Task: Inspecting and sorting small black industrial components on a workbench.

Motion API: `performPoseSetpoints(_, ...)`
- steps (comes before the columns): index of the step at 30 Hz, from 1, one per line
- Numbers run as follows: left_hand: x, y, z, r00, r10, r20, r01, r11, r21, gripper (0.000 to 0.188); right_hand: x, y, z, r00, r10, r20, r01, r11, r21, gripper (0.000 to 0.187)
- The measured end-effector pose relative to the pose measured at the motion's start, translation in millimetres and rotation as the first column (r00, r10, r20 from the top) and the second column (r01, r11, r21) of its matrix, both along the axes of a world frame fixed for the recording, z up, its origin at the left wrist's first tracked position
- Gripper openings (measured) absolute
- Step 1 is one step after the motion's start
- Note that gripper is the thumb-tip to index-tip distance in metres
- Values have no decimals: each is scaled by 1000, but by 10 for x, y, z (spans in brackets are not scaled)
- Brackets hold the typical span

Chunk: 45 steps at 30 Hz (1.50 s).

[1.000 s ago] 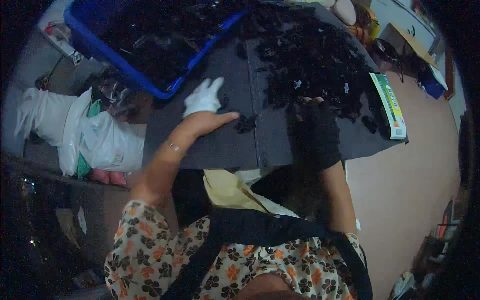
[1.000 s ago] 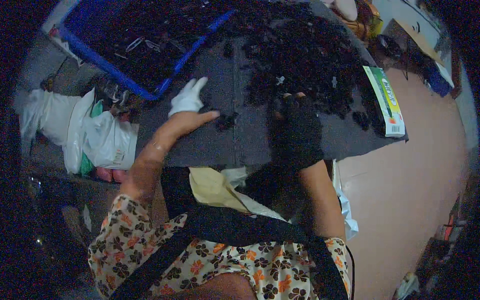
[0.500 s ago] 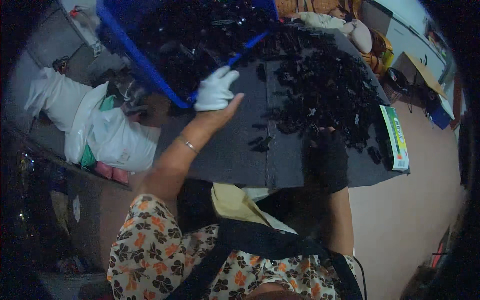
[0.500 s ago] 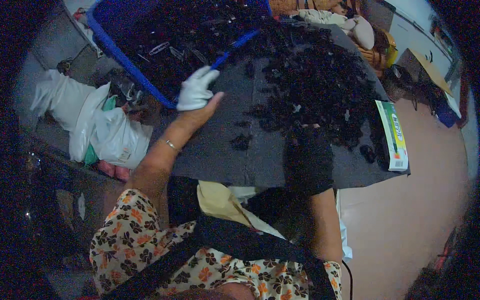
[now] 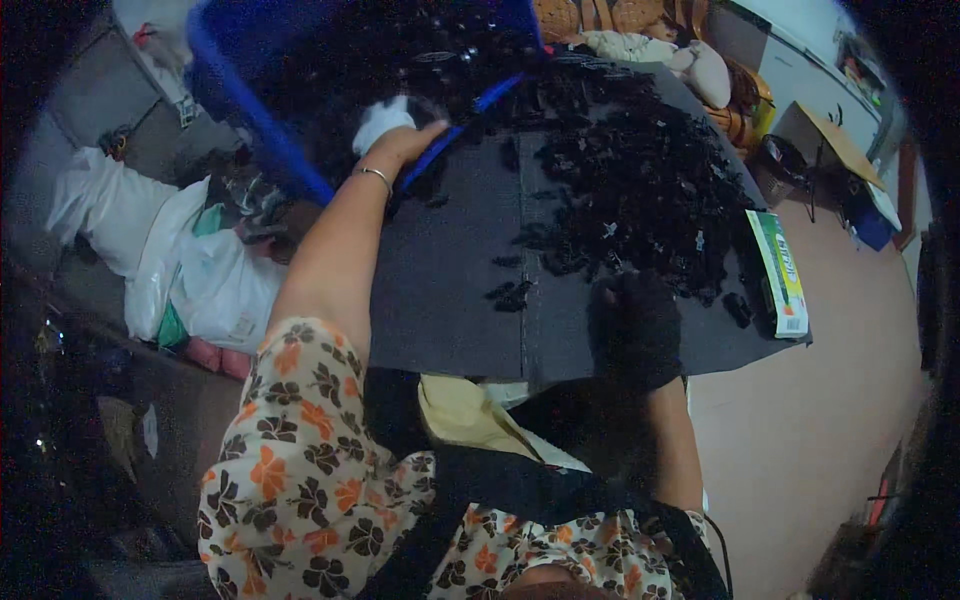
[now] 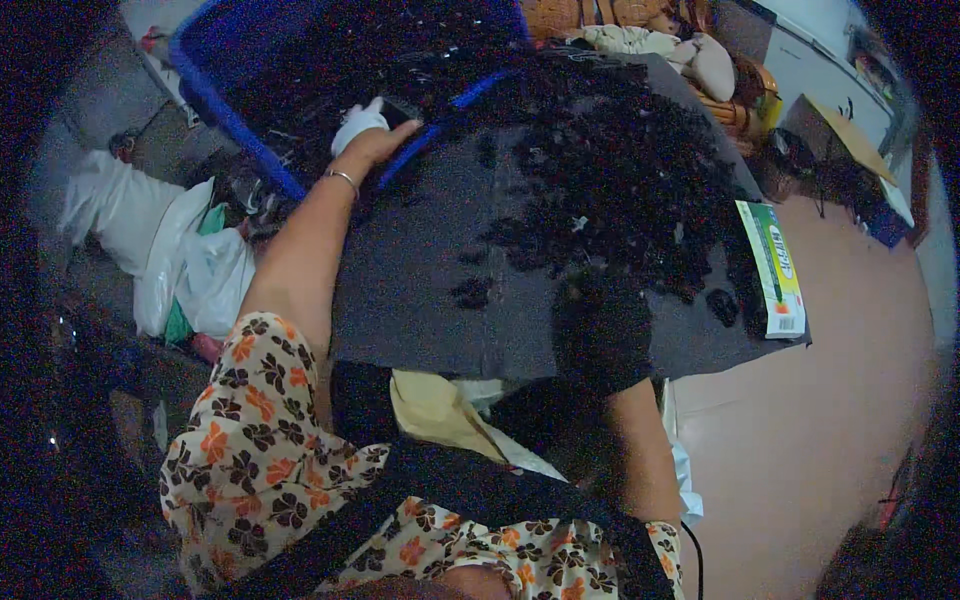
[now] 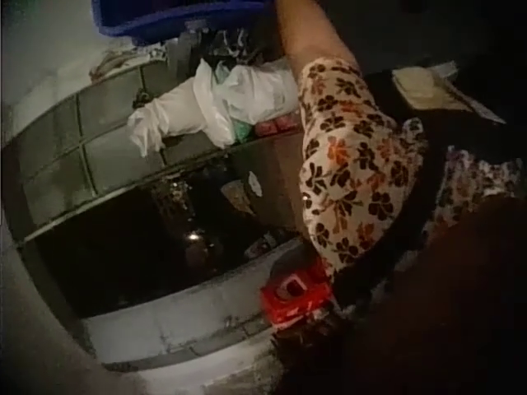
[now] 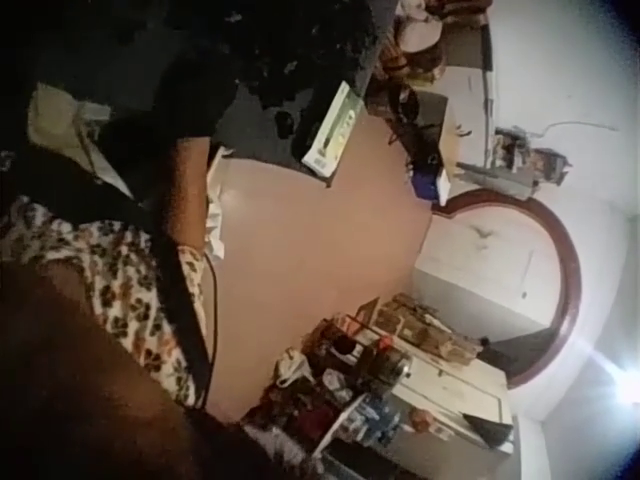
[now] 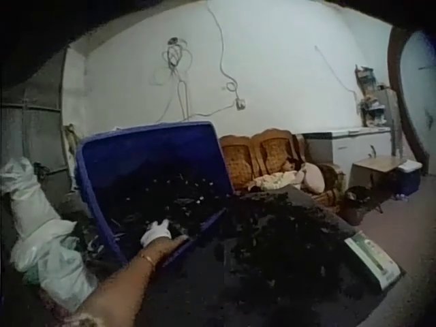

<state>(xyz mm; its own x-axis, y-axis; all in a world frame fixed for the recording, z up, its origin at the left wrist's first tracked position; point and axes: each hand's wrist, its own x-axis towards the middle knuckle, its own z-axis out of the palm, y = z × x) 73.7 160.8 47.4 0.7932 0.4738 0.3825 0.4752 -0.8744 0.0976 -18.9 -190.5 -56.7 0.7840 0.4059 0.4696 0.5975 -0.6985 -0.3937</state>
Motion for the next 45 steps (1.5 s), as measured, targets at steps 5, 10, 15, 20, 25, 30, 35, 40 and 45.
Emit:
performPoseSetpoints(5, 133, -175, -148, 953, -284, -105, 281, 959, -43, 61, 35, 63, -77, 908, -112, 404, 84, 993, 85, 35)
performPoseSetpoints(10, -59, -385, -406, 787, -617, 6, 615, 785, 78, 45, 17, -33, 57, 915, -289, 282, 286, 957, 53, 40)
performPoseSetpoints(15, -522, -733, -628, 736, -676, -27, 677, 735, 38, 58, 31, -73, 80, 983, -177, -49, 180, 982, 53, 30)
performPoseSetpoints(20, -903, -888, -709, 607, -784, 132, 793, 608, -39, 53, -9, -52, 119, 989, -40, 143, 26, 995, 99, 27)
performPoseSetpoints(25, -1148, -863, -752, 789, -614, 25, 613, 782, -117, 36, -148, -19, 308, 970, -239, -43, 240, 969, 48, 24)
performPoseSetpoints(30, -1069, -904, -759, 758, -647, 83, 653, 749, -115, 27, -76, -46, 92, 995, -84, 49, 82, 996, 35, 23)
performPoseSetpoints(35, -1084, -795, -838, 681, -682, 268, 719, 692, -65, 26, -120, 1, 151, 999, -26, 37, 24, 998, 62, 25)
performPoseSetpoints(40, -1269, -837, -789, 817, -383, 431, 555, 318, -769, 24, -117, -84, -1, 987, -87, 136, 76, 994, 84, 23)
performPoseSetpoints(45, -1411, -967, -692, 809, -240, 537, 552, -7, -834, 26, -188, -58, 243, 990, -33, 140, 44, 996, -76, 20)
